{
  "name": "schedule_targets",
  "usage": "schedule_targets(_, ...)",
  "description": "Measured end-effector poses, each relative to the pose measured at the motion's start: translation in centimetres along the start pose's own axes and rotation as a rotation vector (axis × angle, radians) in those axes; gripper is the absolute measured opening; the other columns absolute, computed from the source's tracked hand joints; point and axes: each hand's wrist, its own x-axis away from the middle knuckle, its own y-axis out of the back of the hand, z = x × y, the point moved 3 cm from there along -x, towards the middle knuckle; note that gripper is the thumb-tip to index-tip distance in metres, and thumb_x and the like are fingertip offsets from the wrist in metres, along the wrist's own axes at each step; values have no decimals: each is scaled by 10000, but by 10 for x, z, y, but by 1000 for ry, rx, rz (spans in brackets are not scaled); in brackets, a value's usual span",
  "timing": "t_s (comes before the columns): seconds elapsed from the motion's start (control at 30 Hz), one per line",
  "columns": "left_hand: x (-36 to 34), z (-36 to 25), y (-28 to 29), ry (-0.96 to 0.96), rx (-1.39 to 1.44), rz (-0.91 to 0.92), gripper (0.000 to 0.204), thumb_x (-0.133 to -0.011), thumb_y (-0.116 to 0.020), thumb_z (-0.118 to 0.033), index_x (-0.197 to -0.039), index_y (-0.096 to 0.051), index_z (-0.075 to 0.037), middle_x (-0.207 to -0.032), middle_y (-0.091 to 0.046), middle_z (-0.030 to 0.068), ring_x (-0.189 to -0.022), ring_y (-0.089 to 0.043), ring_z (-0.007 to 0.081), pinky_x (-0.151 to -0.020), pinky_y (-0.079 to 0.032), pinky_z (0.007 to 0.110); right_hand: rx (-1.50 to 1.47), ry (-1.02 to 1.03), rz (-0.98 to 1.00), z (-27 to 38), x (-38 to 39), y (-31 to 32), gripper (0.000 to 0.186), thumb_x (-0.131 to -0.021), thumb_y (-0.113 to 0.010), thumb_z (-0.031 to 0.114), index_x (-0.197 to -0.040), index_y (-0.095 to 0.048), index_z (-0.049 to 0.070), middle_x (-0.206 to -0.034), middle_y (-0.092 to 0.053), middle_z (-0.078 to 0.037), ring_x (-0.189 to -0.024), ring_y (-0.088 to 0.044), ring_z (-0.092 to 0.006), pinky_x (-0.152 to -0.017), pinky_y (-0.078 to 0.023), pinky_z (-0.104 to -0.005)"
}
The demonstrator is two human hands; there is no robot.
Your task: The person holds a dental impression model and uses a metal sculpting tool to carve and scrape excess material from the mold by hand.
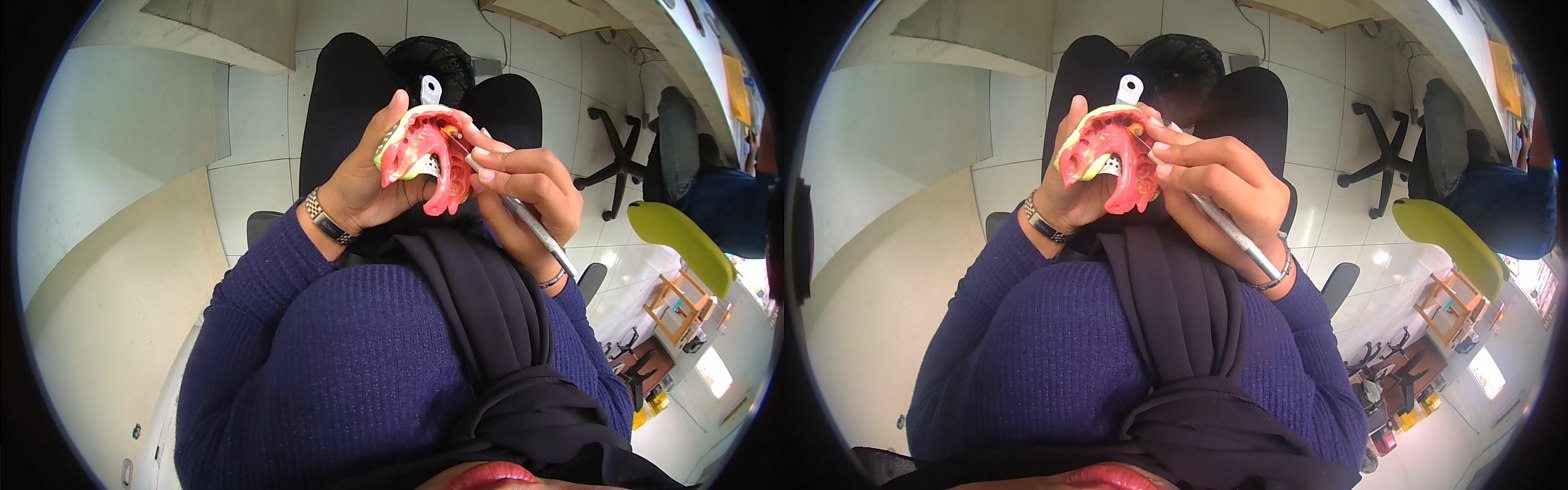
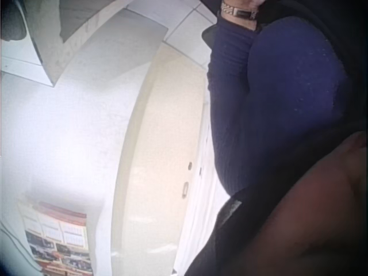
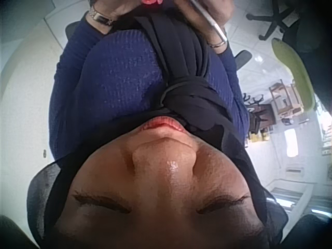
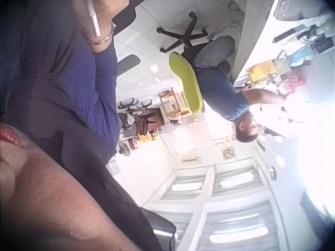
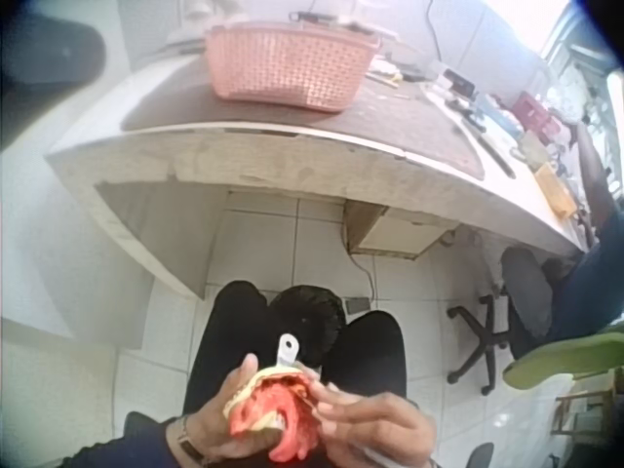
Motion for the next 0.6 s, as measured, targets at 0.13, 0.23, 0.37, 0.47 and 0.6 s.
schedule_targets(0.13, 1, -1, 1, -9, -42, -1, 679, -932, -306, -601, -1204, -496, -9, -1165, -554, 134, -1113, -536, 263, -967, -444, 392, -6, 41, -5, 0, 0, -2, 216, -636, -688, -153, -796, -642, -15, -886, -647, -135, -945, -663, -296, -899, -532, -384)
schedule_targets(0.23, 3, 1, 0, -20, -79, -42, 683, -931, -301, -604, -1208, -494, -10, -1166, -553, 133, -1105, -540, 262, -954, -453, 390, 32, 48, 20, 4, 1, -2, 217, -628, -683, -162, -792, -651, -24, -884, -649, -138, -941, -664, -296, -899, -531, -393)
schedule_targets(0.37, 4, 1, 2, -9, -34, -8, 685, -933, -293, -603, -1213, -492, -10, -1162, -553, 135, -1095, -544, 264, -936, -464, 390, 31, 55, 34, 4, -2, -2, 214, -627, -683, -160, -795, -654, -30, -882, -649, -139, -940, -665, -290, -903, -529, -387)
schedule_targets(0.47, 3, 1, 3, 0, 2, 44, 685, -935, -287, -601, -1223, -488, -13, -1164, -551, 136, -1092, -545, 265, -926, -470, 391, 40, 42, 51, 5, -2, 0, 210, -633, -686, -155, -799, -653, -31, -884, -649, -140, -941, -665, -287, -909, -526, -383)
schedule_targets(0.6, 1, 1, 3, 1, -37, 44, 689, -933, -283, -606, -1232, -483, -18, -1181, -544, 142, -1098, -544, 267, -920, -476, 392, 39, 34, 52, 3, -2, 1, 194, -646, -695, -139, -794, -643, -26, -890, -651, -142, -943, -665, -285, -896, -533, -374)
